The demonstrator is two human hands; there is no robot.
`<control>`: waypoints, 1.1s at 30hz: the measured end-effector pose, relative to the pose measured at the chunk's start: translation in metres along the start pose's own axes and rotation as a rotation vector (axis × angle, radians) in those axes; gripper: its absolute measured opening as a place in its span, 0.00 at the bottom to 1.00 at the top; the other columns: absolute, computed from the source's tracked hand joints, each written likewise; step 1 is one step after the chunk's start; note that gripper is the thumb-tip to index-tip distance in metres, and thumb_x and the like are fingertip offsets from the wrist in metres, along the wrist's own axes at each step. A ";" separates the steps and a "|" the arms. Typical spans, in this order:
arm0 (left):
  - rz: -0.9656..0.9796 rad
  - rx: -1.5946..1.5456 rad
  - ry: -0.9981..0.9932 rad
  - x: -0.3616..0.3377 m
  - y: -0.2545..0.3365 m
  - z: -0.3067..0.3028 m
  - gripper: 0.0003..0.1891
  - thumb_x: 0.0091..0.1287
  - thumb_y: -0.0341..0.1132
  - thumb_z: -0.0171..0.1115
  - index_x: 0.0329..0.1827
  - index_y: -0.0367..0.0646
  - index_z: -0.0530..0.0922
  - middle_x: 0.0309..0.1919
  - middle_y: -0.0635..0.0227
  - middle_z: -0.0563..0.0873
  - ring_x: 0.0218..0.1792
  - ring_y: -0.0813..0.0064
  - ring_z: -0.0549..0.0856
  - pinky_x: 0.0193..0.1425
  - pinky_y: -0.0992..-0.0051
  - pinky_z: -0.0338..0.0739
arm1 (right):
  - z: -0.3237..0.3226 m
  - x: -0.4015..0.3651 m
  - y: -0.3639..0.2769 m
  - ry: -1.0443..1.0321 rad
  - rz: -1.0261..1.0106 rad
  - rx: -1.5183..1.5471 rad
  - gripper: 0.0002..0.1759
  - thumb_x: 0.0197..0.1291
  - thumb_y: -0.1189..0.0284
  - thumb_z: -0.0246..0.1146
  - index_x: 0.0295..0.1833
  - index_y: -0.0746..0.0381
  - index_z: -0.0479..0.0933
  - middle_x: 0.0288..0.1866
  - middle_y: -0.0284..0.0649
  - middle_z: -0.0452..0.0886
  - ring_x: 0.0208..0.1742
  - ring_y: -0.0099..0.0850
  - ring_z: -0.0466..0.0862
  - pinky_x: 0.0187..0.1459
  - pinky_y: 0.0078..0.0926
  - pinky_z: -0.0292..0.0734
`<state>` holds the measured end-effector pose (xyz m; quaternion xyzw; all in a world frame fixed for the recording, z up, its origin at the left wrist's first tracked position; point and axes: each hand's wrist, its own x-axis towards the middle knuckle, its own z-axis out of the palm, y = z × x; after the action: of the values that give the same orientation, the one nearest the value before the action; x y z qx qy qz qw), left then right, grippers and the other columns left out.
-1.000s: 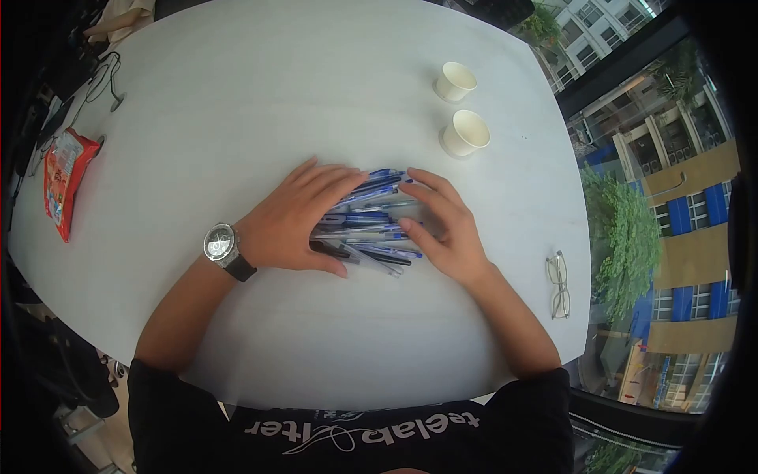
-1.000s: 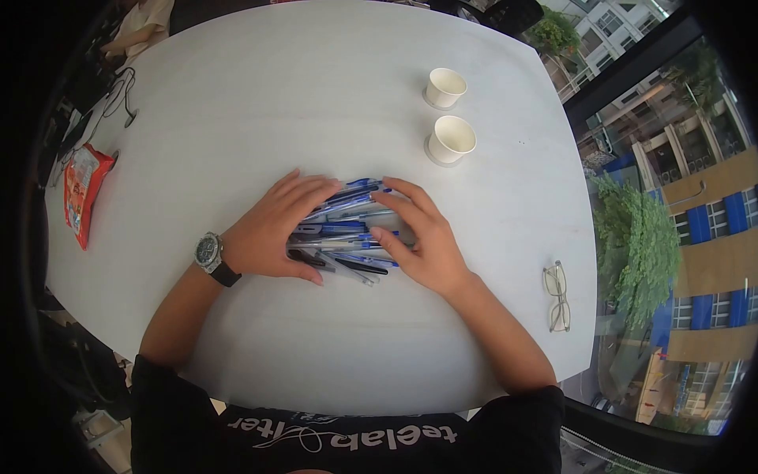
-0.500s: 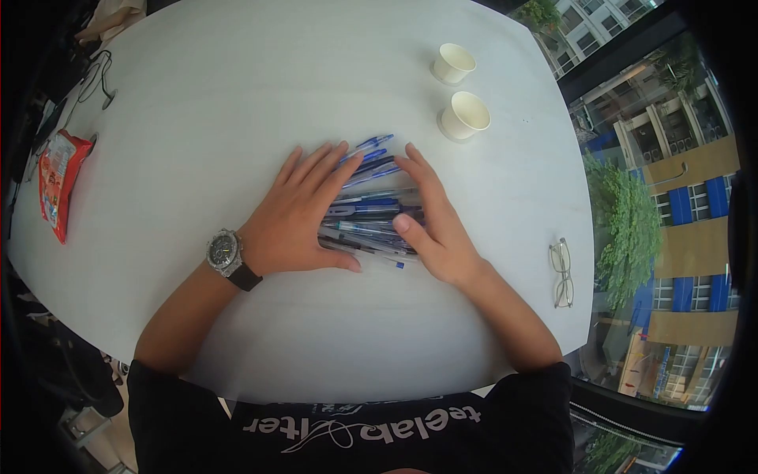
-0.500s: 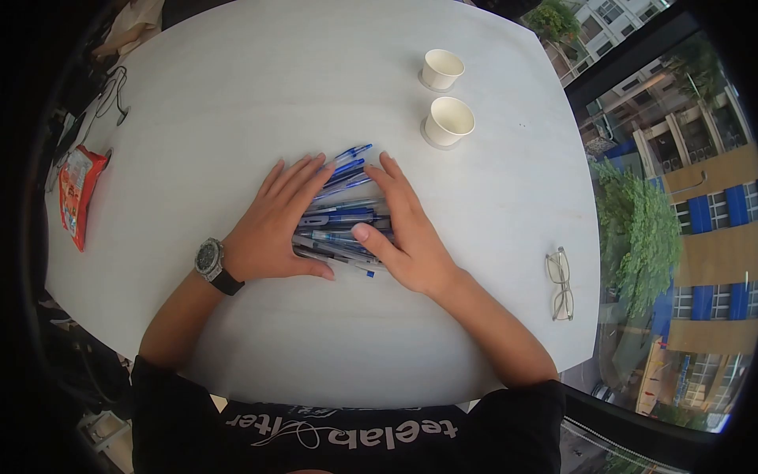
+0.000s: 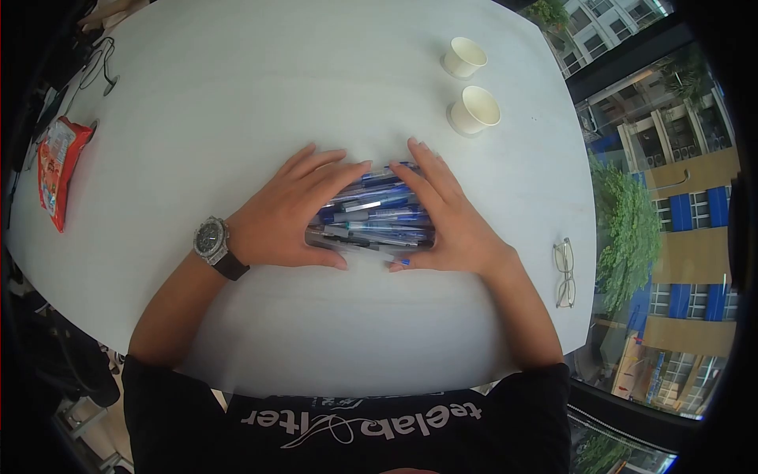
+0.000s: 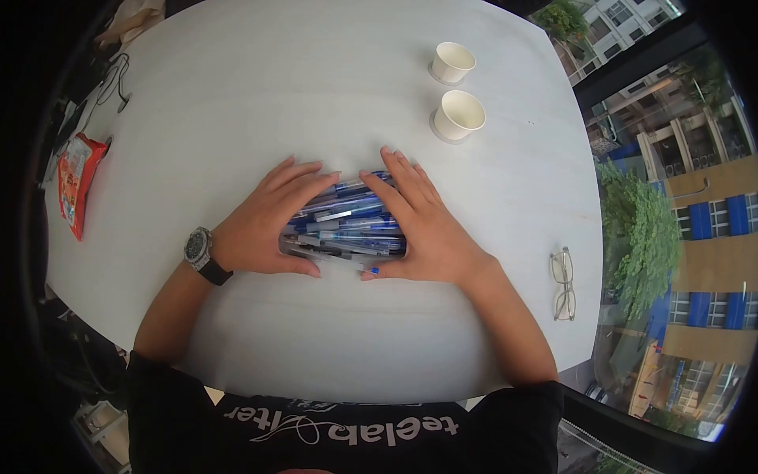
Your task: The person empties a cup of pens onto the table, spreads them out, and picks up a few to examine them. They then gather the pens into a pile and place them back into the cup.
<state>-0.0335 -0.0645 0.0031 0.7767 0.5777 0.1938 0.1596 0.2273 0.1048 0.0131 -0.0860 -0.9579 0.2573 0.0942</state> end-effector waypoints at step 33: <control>-0.087 -0.024 0.117 -0.005 0.020 0.016 0.54 0.56 0.56 0.85 0.83 0.43 0.69 0.78 0.56 0.76 0.85 0.47 0.65 0.91 0.41 0.48 | -0.002 0.004 -0.004 -0.006 -0.027 -0.146 0.64 0.46 0.44 0.85 0.85 0.58 0.64 0.87 0.56 0.62 0.89 0.59 0.59 0.88 0.65 0.45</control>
<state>-0.0106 -0.0753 -0.0019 0.7362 0.6169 0.2387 0.1432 0.2231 0.1034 0.0169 -0.0789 -0.9754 0.1860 0.0881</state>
